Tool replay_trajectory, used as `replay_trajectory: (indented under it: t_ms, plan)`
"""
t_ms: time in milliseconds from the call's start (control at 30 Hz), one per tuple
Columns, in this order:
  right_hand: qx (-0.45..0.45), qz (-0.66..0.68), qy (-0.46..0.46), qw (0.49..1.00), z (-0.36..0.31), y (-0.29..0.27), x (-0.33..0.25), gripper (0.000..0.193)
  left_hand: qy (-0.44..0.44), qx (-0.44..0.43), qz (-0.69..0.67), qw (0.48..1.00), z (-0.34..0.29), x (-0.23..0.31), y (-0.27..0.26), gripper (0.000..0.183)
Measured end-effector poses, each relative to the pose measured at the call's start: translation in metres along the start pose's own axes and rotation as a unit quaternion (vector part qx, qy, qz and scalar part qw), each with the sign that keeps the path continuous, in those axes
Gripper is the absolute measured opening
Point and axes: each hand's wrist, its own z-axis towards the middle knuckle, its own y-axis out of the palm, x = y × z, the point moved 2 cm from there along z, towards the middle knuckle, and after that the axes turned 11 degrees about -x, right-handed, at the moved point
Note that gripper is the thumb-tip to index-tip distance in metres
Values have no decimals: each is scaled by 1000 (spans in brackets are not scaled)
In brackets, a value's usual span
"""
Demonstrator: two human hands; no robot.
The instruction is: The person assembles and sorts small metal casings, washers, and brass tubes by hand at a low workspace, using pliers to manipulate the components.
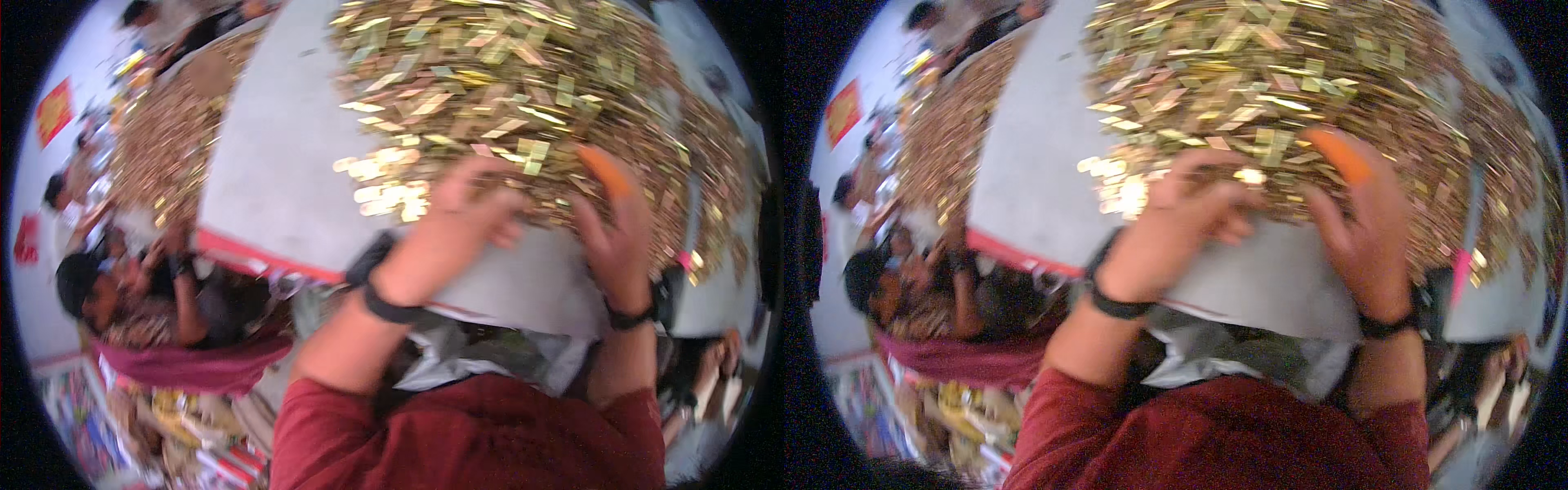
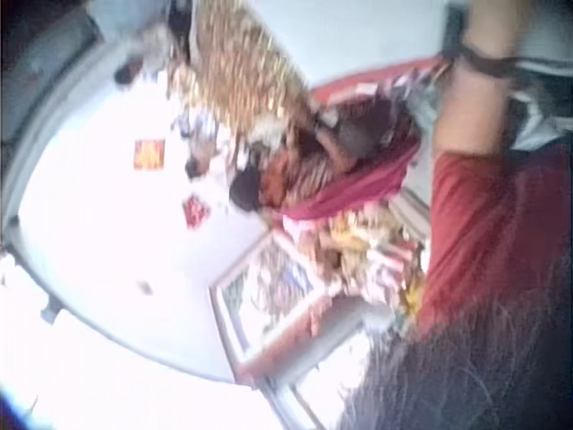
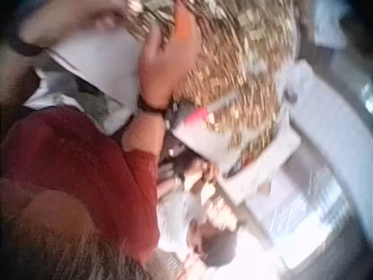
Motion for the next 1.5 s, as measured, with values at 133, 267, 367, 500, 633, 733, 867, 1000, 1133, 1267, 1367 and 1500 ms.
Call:
replay_trajectory:
  t_ms: [133,267,367,500,633,733,867,1000,1133,1267,1367,1500]
  plan:
    - [22,-108,25,994,-1,-6,35,32,84,20,-48,995,3,-1,-8,25]
    - [41,-40,38,998,-3,-3,42,19,78,21,0,997,9,-4,-8,22]
    - [60,-73,83,992,-6,-2,56,17,76,29,14,997,9,-6,-9,19]
    - [66,-66,135,986,-6,-5,58,15,72,31,24,997,8,-8,-9,18]
    - [101,-39,134,985,-6,-5,63,16,67,34,32,997,10,-7,-6,15]
    - [77,-70,134,986,-7,-5,68,21,64,39,12,997,9,-5,-4,13]
    - [53,-53,146,986,-7,-9,64,21,44,36,18,998,6,-2,0,13]
    - [65,-135,103,983,-7,-17,56,23,27,32,22,999,6,-3,4,13]
    - [33,-99,33,994,-6,6,36,22,34,2,14,999,8,-7,8,14]
    - [36,-115,38,992,1,13,37,18,37,-33,-28,998,11,-9,11,18]
    - [4,-103,70,992,3,10,35,18,21,-30,-48,998,11,-10,10,23]
    - [103,-34,69,992,0,3,34,15,22,-43,-79,996,10,-8,9,28]
